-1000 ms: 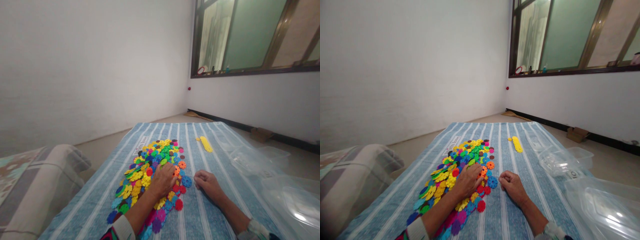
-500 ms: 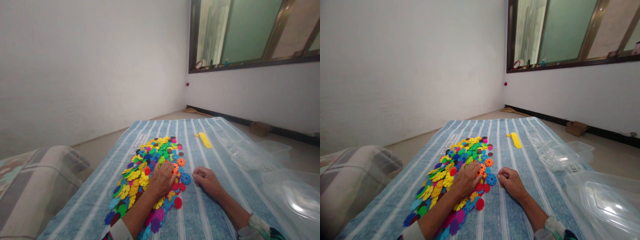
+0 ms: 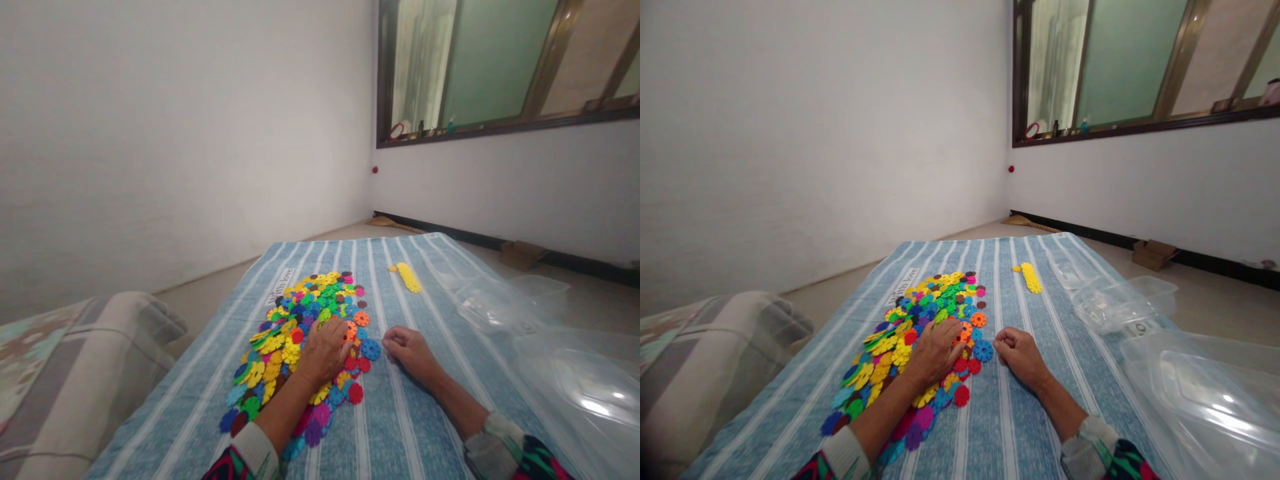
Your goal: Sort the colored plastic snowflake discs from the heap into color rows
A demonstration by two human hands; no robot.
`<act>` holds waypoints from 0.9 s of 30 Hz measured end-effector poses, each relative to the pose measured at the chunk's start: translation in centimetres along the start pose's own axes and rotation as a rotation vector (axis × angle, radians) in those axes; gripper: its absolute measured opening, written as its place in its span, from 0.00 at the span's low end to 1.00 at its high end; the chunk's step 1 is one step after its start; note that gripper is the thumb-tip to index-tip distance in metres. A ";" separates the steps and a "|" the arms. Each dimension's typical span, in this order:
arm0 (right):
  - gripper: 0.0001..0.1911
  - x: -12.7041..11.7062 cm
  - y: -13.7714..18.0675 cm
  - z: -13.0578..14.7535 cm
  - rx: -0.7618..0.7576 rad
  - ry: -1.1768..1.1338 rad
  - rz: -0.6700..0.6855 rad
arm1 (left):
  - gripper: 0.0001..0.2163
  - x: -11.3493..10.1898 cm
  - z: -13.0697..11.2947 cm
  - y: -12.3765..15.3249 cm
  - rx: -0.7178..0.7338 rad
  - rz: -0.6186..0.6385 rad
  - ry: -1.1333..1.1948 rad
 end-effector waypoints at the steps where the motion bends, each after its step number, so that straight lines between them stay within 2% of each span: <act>1: 0.08 0.0 0.0 0.0 -0.003 -0.002 -0.003 | 0.12 0.0 0.0 0.0 0.000 -0.001 -0.004; 11: 0.07 0.0 -0.3 -0.2 -0.015 -0.005 -0.007 | 0.12 0.1 -0.1 0.1 0.007 -0.063 -0.057; 27: 0.07 0.0 -0.1 0.0 -0.036 0.010 -0.025 | 0.11 0.3 0.1 0.1 0.002 -0.051 -0.052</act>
Point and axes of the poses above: each hand's wrist, its own y-axis away from the middle knuckle, its own x-axis out of the palm, z = x × y, the point moved 5 cm from there along -y, towards the middle knuckle, and after that the axes turned 14 degrees about x, right-handed, at the moved point
